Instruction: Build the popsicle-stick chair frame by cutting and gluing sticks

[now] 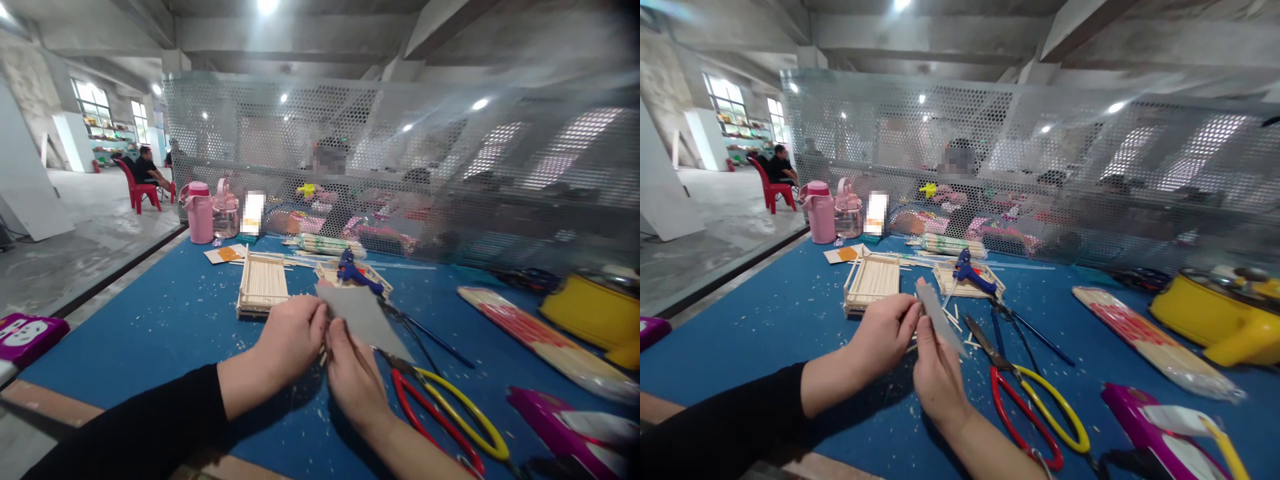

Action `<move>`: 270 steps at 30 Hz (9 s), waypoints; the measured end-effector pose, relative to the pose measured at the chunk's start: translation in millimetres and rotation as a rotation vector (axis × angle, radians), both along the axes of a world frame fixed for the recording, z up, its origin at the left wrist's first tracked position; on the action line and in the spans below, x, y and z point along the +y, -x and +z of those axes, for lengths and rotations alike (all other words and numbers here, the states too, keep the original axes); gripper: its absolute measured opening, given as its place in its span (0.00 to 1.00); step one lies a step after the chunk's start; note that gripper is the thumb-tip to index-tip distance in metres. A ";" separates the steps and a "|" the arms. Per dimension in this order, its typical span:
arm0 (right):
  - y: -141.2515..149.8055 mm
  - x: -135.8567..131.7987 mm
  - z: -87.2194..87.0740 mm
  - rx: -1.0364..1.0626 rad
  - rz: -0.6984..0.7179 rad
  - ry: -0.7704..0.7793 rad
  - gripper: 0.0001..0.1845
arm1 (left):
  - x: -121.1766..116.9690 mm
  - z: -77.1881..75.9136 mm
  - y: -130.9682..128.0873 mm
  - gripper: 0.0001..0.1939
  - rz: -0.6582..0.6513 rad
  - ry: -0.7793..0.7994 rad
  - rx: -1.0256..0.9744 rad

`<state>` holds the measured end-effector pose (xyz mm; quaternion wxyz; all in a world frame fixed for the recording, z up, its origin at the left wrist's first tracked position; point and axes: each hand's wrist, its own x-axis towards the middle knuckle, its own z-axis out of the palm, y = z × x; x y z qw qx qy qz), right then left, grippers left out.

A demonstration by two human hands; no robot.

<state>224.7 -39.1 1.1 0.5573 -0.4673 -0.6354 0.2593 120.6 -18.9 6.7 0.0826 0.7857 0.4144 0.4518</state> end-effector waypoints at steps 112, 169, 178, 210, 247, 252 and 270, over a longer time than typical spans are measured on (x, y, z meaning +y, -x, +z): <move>-26.1 5.0 18.5 -0.737 -0.184 -0.220 0.25 | -6.7 0.7 14.3 0.12 -0.213 0.060 -0.212; -22.4 5.1 18.9 0.243 0.213 0.240 0.17 | -3.8 -0.1 19.6 0.09 -0.291 0.396 -0.436; -24.4 6.9 17.9 0.241 0.250 0.281 0.17 | -0.4 -2.7 19.5 0.08 -0.316 0.533 -0.554; -26.7 2.7 4.7 -0.564 -0.109 -0.440 0.16 | -1.1 4.8 21.0 0.08 -0.290 0.620 -0.652; -30.6 -1.9 12.3 -0.943 -0.185 -0.691 0.20 | -7.2 11.5 21.1 0.10 -0.414 0.706 -0.860; -31.2 -0.6 11.2 -0.681 -0.265 -0.575 0.20 | -4.0 15.0 22.2 0.10 -0.410 0.798 -0.940; -31.3 2.8 6.3 -0.913 -0.232 -0.622 0.23 | -2.9 9.2 21.3 0.16 -0.540 0.864 -0.916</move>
